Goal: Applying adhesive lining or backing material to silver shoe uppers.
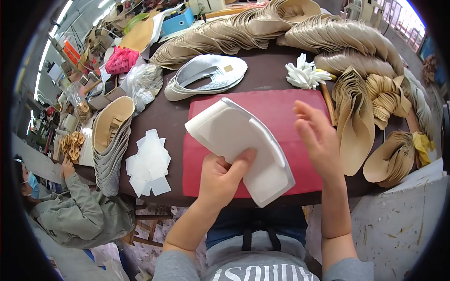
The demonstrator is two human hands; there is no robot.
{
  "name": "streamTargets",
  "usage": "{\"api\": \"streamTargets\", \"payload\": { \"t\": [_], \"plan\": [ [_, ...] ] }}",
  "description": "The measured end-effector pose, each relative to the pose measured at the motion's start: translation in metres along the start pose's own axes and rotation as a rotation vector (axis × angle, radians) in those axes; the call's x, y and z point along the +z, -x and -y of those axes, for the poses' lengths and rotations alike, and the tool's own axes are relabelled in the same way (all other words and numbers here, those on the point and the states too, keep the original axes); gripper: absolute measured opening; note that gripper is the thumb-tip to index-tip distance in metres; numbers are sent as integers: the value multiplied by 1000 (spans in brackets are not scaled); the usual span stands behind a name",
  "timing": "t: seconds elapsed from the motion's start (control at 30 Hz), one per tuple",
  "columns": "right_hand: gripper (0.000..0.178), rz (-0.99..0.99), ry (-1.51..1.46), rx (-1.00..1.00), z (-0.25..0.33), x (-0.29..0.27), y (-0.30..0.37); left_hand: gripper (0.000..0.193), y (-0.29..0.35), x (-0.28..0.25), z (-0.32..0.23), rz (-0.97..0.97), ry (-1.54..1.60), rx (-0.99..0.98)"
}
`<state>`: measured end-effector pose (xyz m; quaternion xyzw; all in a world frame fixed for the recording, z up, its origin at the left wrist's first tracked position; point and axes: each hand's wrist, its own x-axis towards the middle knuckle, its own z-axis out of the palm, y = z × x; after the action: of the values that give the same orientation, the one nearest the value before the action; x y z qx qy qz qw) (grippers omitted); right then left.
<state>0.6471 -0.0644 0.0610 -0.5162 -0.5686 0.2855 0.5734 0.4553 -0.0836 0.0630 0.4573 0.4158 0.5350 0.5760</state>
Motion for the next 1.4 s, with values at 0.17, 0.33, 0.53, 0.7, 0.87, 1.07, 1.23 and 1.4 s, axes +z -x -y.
{"api": "streamTargets", "payload": {
  "t": [0.17, 0.33, 0.53, 0.7, 0.87, 1.07, 1.23, 1.4],
  "plan": [
    [46, 388, -59, 241, -51, -7, 0, 27, 7, 14, -15, 129, 32, -97],
    [37, 666, -317, 431, -55, -27, 4, 32, 9, 8, -26, 263, -4, -159],
    [24, 506, -329, 354, -80, -69, 6, 30, 0, 54, -40, 346, -135, -268],
    [22, -48, 109, 132, -83, -109, 50, 35, -102, 62, -13, 426, -1607, 440],
    [26, -119, 266, 147, -85, -106, 96, 29, -159, 109, 68, 61, -1861, 469],
    [22, -462, 700, 27, -93, -182, 94, 31, -114, 130, 69, 13, -1581, 1147],
    [25, -322, 357, 177, -86, -132, 99, 40, -95, 83, 49, 193, -1407, 295],
    [27, -110, 475, 72, -94, -89, 96, 59, -132, 86, 69, 64, -1754, 309]
  ]
}}
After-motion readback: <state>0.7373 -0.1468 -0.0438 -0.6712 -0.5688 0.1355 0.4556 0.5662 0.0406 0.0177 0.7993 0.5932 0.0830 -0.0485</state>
